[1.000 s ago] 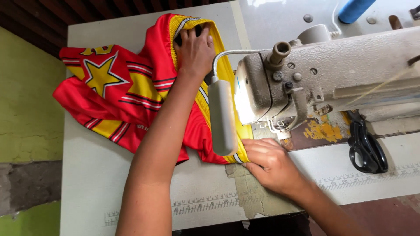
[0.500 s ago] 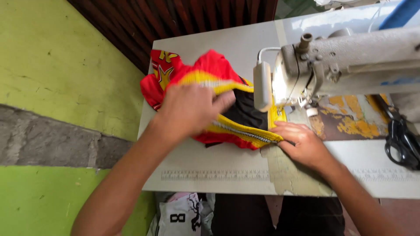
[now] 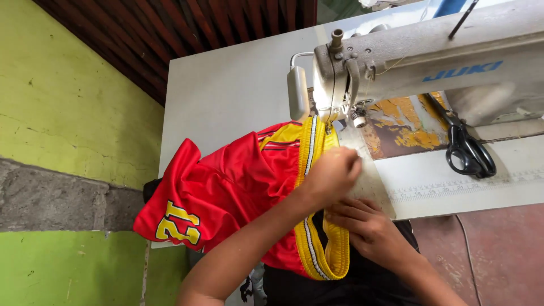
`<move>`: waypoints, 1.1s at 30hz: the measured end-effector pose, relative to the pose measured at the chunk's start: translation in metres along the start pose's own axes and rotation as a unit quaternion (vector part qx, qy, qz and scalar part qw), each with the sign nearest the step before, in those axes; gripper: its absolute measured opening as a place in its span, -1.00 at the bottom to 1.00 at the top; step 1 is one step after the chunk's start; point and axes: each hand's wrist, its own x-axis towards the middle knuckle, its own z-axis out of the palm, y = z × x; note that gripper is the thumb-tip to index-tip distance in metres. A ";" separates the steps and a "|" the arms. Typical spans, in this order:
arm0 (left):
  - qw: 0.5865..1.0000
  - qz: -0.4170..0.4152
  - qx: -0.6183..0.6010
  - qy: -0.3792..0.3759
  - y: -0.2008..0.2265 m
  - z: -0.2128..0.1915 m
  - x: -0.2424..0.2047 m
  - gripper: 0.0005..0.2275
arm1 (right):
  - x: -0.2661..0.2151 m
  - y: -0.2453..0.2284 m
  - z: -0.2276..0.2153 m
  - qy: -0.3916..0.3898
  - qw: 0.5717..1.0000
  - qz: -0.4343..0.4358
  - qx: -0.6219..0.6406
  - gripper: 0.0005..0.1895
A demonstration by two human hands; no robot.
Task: Finishing a pair of red and yellow shorts by aligning and inspecting the waistband trim at a sewing machine station.
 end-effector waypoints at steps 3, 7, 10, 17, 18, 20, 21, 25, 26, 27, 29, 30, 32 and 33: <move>0.972 0.066 0.167 0.155 -0.054 -0.001 0.022 -0.73 | 0.001 0.000 -0.005 0.022 0.999 -0.009 0.044 -0.62; 0.918 0.123 0.292 0.238 -0.088 -0.013 0.036 -0.92 | 0.001 -0.003 -0.006 0.029 0.999 -0.005 0.044 -0.63; 0.888 0.095 0.369 0.258 -0.091 -0.008 0.043 -0.83 | -0.001 -0.010 -0.008 0.043 0.997 -0.005 0.056 -0.64; 0.907 -0.085 0.360 0.204 -0.081 0.000 0.053 -0.53 | -0.030 -0.058 0.000 0.070 0.990 -0.087 0.089 -0.59; 0.907 -0.086 0.359 0.204 -0.080 0.000 0.053 -0.53 | -0.043 -0.059 0.003 0.069 0.990 -0.086 0.090 -0.59; 0.928 -0.119 0.311 0.165 -0.077 0.000 0.054 -0.51 | -0.068 -0.061 0.007 -0.007 0.995 -0.005 0.099 -0.65; 0.928 -0.121 0.310 0.165 -0.075 -0.003 0.052 -0.51 | -0.073 -0.057 0.012 -0.009 0.995 -0.005 0.099 -0.65; 0.931 -0.139 0.311 0.133 -0.073 -0.004 0.053 -0.50 | -0.086 -0.043 0.027 -0.024 0.993 0.047 0.103 -0.65; 0.925 -0.135 0.324 0.145 -0.077 -0.003 0.054 -0.51 | -0.088 -0.041 0.030 -0.023 0.994 0.050 0.098 -0.68; 0.925 -0.137 0.325 0.146 -0.078 -0.004 0.054 -0.51 | -0.087 -0.039 0.032 -0.025 0.994 0.049 0.100 -0.68; 0.923 -0.129 0.328 0.153 -0.080 -0.005 0.056 -0.54 | -0.088 -0.034 0.035 -0.042 0.995 0.047 0.082 -0.69; 0.924 -0.130 0.327 0.151 -0.082 -0.005 0.059 -0.54 | -0.085 -0.034 0.034 -0.042 0.995 0.048 0.083 -0.69; 0.921 -0.124 0.335 0.158 -0.087 -0.006 0.065 -0.55 | -0.078 -0.031 0.034 -0.006 0.997 0.022 0.072 -0.72; 0.921 -0.125 0.334 0.157 -0.087 -0.007 0.068 -0.55 | -0.075 -0.029 0.033 -0.006 0.997 0.023 0.073 -0.72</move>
